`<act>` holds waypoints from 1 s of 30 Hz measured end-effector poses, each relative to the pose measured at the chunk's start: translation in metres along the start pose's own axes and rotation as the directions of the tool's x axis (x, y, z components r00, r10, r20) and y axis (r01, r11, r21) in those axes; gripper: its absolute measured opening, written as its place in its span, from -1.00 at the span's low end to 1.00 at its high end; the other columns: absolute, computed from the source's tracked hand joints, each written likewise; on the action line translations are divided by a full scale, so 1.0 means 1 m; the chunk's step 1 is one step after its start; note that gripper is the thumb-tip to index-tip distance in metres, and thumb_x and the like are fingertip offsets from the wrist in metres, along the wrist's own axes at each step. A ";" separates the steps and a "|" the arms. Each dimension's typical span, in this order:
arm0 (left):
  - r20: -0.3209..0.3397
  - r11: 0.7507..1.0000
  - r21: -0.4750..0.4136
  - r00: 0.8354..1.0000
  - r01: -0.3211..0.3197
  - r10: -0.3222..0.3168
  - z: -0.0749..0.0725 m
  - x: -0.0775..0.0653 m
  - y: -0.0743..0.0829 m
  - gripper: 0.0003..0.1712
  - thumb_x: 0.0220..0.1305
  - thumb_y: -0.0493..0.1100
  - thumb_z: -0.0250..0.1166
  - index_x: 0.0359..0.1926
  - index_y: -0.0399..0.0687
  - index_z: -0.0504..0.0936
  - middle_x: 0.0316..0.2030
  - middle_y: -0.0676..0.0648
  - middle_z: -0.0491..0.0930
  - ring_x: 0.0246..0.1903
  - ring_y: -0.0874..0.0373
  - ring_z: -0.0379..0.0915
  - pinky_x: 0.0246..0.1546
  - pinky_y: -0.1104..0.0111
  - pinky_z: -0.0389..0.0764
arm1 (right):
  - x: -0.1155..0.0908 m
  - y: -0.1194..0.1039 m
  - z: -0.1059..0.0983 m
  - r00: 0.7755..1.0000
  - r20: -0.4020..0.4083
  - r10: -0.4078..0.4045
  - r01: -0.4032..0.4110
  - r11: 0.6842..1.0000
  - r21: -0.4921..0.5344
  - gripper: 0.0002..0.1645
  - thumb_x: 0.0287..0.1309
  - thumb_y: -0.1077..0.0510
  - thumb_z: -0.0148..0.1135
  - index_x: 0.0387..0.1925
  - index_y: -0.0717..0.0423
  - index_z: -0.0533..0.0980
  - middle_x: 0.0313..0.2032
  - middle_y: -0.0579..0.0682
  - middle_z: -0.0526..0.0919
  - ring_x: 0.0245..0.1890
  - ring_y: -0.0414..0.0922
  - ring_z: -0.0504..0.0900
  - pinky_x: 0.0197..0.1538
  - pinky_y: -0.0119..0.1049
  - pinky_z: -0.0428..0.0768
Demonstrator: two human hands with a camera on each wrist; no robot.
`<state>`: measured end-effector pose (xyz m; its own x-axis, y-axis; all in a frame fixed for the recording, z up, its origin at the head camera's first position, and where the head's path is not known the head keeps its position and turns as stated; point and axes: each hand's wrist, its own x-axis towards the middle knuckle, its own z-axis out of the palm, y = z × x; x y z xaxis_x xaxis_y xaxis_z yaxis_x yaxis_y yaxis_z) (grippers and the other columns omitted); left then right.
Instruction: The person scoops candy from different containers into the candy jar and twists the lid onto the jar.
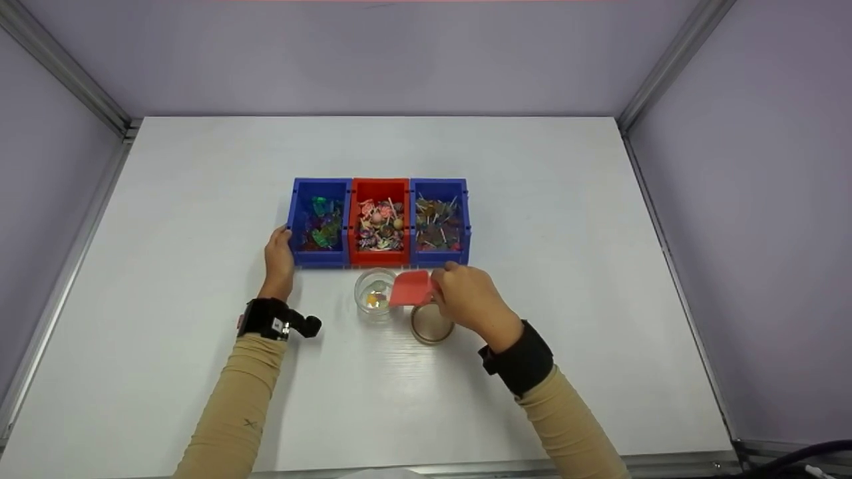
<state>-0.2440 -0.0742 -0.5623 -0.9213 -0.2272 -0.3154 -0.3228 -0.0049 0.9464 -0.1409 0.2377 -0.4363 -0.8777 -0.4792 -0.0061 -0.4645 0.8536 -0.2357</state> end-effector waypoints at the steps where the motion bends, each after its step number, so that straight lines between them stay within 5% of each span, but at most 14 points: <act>1: -0.003 1.000 0.000 1.000 0.001 -0.001 0.000 0.000 0.000 -0.47 0.54 -0.12 -0.23 0.42 -0.21 0.19 0.45 -0.24 0.18 0.49 -0.07 0.00 0.53 0.14 0.09 | 0.000 0.000 0.000 1.000 0.004 0.001 -0.001 1.000 0.002 -0.85 0.14 0.23 0.29 -0.29 0.27 0.63 -0.47 0.12 0.65 -0.53 -0.07 0.56 -0.41 -0.16 0.62; 13: -0.007 1.000 -0.007 1.000 0.029 -0.029 0.000 0.002 -0.001 -0.46 0.53 -0.10 -0.25 0.43 -0.16 0.17 0.46 -0.21 0.14 0.50 -0.06 -0.02 0.53 0.15 0.08 | -0.003 0.003 -0.002 0.999 0.030 -0.010 0.009 0.999 0.046 -0.84 0.16 0.24 0.27 -0.26 0.28 0.63 -0.47 0.11 0.68 -0.53 -0.13 0.53 -0.41 -0.20 0.60; 30: 0.003 1.000 -0.019 1.000 0.014 -0.014 0.000 0.000 0.000 -0.46 0.54 -0.11 -0.24 0.43 -0.19 0.17 0.46 -0.23 0.15 0.51 -0.07 -0.03 0.54 0.15 0.07 | 0.014 0.022 -0.025 0.987 0.084 0.140 -0.150 0.980 0.134 -0.74 0.24 0.21 0.18 -0.24 0.41 0.60 -0.55 0.15 0.60 -0.57 -0.13 0.41 -0.47 -0.34 0.37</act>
<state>-0.2438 -0.0745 -0.5619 -0.9171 -0.2247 -0.3292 -0.3320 -0.0266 0.9429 -0.1664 0.2547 -0.4174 -0.9210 -0.3704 -0.1208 -0.3071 0.8809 -0.3601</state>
